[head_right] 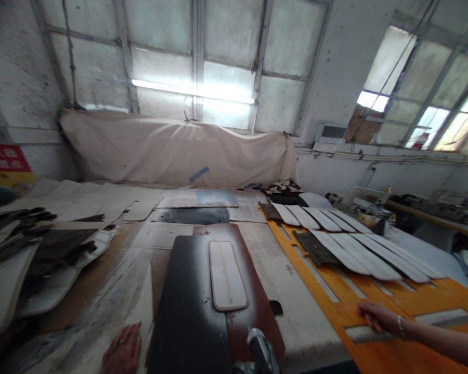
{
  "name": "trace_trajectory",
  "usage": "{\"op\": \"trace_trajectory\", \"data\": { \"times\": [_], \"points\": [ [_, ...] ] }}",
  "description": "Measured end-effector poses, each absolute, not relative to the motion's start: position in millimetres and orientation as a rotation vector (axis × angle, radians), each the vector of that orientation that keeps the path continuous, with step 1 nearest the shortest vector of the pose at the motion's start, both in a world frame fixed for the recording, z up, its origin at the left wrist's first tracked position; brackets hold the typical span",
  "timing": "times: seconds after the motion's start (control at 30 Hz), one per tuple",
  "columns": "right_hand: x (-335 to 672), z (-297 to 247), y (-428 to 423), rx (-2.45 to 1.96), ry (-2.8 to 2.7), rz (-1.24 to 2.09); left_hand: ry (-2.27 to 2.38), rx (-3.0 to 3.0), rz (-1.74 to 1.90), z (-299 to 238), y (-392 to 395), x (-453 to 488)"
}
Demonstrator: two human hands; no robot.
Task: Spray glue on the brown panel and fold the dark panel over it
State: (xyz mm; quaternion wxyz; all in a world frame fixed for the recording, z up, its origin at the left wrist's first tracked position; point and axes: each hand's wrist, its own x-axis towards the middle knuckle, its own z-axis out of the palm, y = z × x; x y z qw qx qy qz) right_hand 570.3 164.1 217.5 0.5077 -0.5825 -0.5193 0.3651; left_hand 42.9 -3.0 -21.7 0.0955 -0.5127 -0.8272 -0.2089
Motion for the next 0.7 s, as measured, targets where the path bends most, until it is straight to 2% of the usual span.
{"op": "trace_trajectory", "data": {
  "times": [0.2,0.43,0.6,0.7],
  "points": [
    [593,197,180,-1.454,-1.207,0.970,-2.486,-1.539,-0.580,-16,-6,42],
    [646,144,217,-1.483,-1.174,1.166,-2.489,-1.552,-0.530,-13,-5,42],
    [680,118,245,-1.491,-1.399,0.932,-2.420,-1.582,-0.549,-16,-6,40],
    [691,112,254,-1.570,-1.433,1.111,-2.380,-1.606,-0.566,-19,-6,37]
  ]
}}
